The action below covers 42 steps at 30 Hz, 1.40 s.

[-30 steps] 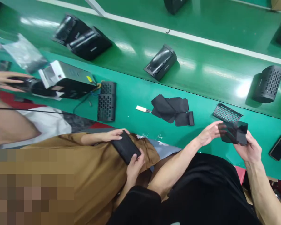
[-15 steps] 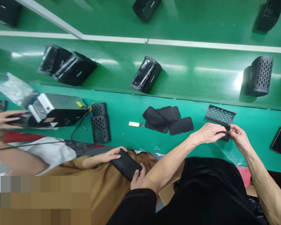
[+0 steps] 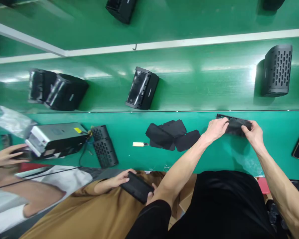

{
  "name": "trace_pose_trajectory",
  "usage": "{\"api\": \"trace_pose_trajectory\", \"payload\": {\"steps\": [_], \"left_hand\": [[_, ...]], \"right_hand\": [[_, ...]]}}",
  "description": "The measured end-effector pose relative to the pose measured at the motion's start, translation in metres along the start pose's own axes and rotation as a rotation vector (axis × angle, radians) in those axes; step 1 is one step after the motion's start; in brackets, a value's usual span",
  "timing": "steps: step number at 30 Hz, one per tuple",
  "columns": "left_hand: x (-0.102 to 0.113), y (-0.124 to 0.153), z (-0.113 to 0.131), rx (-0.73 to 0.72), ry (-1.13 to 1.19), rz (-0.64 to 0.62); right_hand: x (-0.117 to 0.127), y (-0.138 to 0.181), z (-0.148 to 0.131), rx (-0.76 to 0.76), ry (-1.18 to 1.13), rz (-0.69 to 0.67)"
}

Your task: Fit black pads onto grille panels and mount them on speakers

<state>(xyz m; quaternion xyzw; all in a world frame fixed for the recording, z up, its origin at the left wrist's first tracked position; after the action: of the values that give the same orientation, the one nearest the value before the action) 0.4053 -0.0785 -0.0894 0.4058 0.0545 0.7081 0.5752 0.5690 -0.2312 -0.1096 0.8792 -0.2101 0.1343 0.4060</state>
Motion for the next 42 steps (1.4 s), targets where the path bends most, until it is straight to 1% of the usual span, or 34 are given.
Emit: {"api": "trace_pose_trajectory", "payload": {"steps": [3, 5, 8, 10, 14, 16, 19, 22, 25, 29, 34, 37, 40, 42], "left_hand": [[-0.007, -0.002, -0.013, 0.058, -0.026, -0.001], [-0.005, 0.002, -0.022, 0.107, -0.034, 0.039], [0.012, 0.011, -0.042, 0.199, -0.015, 0.195], [0.021, 0.013, -0.055, 0.231, 0.010, 0.255], [0.028, 0.005, -0.068, 0.175, 0.082, 0.240], [0.031, 0.006, -0.069, 0.108, 0.201, 0.240], [0.023, 0.015, -0.065, 0.017, 0.573, 0.156], [0.011, 0.037, -0.052, -0.009, 0.950, 0.070], [0.007, 0.065, -0.033, -0.037, 1.138, 0.055], [0.012, 0.102, -0.014, -0.072, 1.198, 0.101], [0.020, 0.136, -0.004, -0.110, 1.155, 0.189], [0.019, 0.152, 0.003, -0.131, 1.170, 0.193], [0.015, 0.165, 0.010, -0.136, 1.214, 0.188], [0.012, 0.171, 0.013, -0.136, 1.244, 0.174]], "right_hand": [[0.010, -0.005, 0.001, -0.029, 0.141, 0.034], [0.018, -0.005, 0.003, -0.044, 0.205, 0.053], [0.028, -0.007, 0.003, -0.048, 0.252, 0.085], [0.029, -0.013, 0.000, -0.031, 0.261, 0.077], [0.024, -0.027, -0.009, 0.009, 0.223, 0.016], [0.023, -0.028, -0.013, 0.017, 0.152, -0.023], [0.022, -0.019, -0.015, 0.006, -0.035, -0.114], [0.021, 0.002, -0.022, -0.001, -0.240, -0.206], [0.022, 0.031, -0.036, 0.040, -0.386, -0.249], [0.021, 0.075, -0.052, 0.098, -0.490, -0.287], [0.012, 0.121, -0.062, 0.116, -0.590, -0.377], [0.014, 0.136, -0.063, 0.143, -0.584, -0.342], [0.015, 0.143, -0.060, 0.146, -0.577, -0.301], [0.014, 0.145, -0.058, 0.139, -0.576, -0.298]]}}
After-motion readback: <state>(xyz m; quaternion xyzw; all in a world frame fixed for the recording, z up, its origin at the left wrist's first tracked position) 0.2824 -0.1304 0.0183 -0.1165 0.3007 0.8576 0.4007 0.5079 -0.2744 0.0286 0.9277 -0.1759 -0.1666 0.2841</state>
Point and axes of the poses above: each hand's wrist, its own y-axis away from the middle knuckle, its own x-axis out of the back of the hand, z = x × y, the point moved 10 cm from there along -y, towards the middle knuckle, and after that the axes turned 14 degrees about -z, right-handed, at the moved point
